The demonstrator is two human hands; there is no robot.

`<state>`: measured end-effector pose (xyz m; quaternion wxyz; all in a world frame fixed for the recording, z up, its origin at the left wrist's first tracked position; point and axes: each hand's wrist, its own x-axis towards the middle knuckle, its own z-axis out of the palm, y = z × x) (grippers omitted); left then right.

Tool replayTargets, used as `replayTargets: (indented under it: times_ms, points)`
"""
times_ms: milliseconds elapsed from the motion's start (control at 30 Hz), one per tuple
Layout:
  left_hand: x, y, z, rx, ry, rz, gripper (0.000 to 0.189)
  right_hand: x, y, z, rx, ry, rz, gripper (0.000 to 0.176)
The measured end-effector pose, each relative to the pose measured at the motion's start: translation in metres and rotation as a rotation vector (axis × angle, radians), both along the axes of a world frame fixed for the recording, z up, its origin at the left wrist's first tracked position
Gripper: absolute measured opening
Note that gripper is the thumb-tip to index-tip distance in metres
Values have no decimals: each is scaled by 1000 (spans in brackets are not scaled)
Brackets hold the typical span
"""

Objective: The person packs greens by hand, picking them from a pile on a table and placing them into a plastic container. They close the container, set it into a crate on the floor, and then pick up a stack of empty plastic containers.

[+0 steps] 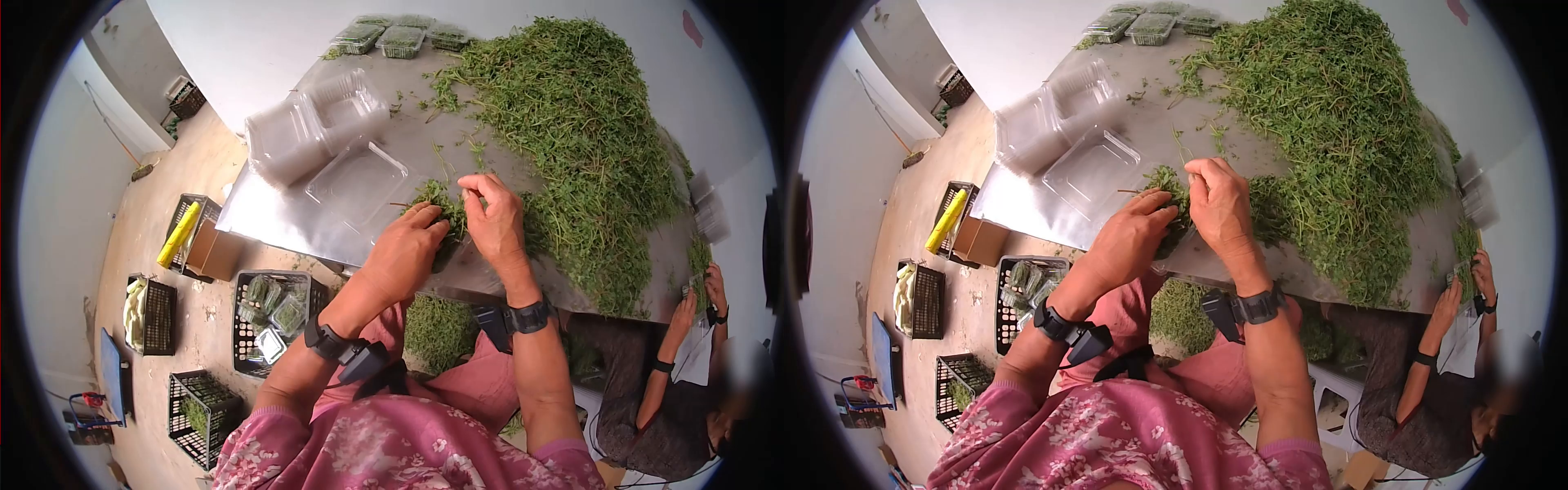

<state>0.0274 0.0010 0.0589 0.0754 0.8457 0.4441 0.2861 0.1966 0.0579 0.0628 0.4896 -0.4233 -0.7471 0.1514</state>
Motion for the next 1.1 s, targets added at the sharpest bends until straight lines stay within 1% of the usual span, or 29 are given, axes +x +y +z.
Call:
replayTargets:
  times_ms: [100,200,300,400,467,500,567,633,667,767,900,933,1100]
  points:
    - [0,2,3,-45,1,-7,35,0,1,-6,-35,-96,42,10]
    - [0,3,-4,-25,-12,-2,35,-3,-5,-7,74,-318,36,11]
    - [1,-1,-6,68,-50,2,33,-3,-4,-7,88,-375,89,12]
    - [-1,-5,3,131,-70,-5,34,-4,-4,-6,90,-407,82,12]
    - [-5,-10,20,107,-57,4,37,-4,-4,-4,70,-408,76,12]
    - [-8,-9,24,92,-62,15,36,-3,-4,-5,51,-407,76,12]
    - [-15,-3,27,48,-70,38,34,-2,-1,-6,5,-321,98,11]
    - [-22,2,32,-25,-3,43,28,-2,-2,-3,-25,-293,77,11]
    - [-24,4,31,-60,32,41,26,-2,-2,-3,-24,-285,75,12]
    - [-28,12,20,1,88,4,21,0,1,-2,-6,-262,57,13]
    - [-24,21,24,-91,154,0,24,1,3,-5,-4,-243,54,14]
    - [-24,22,27,-157,147,-2,26,2,3,-5,-6,-243,53,14]
    - [-23,31,24,-217,200,-34,28,1,4,-9,8,-246,47,13]
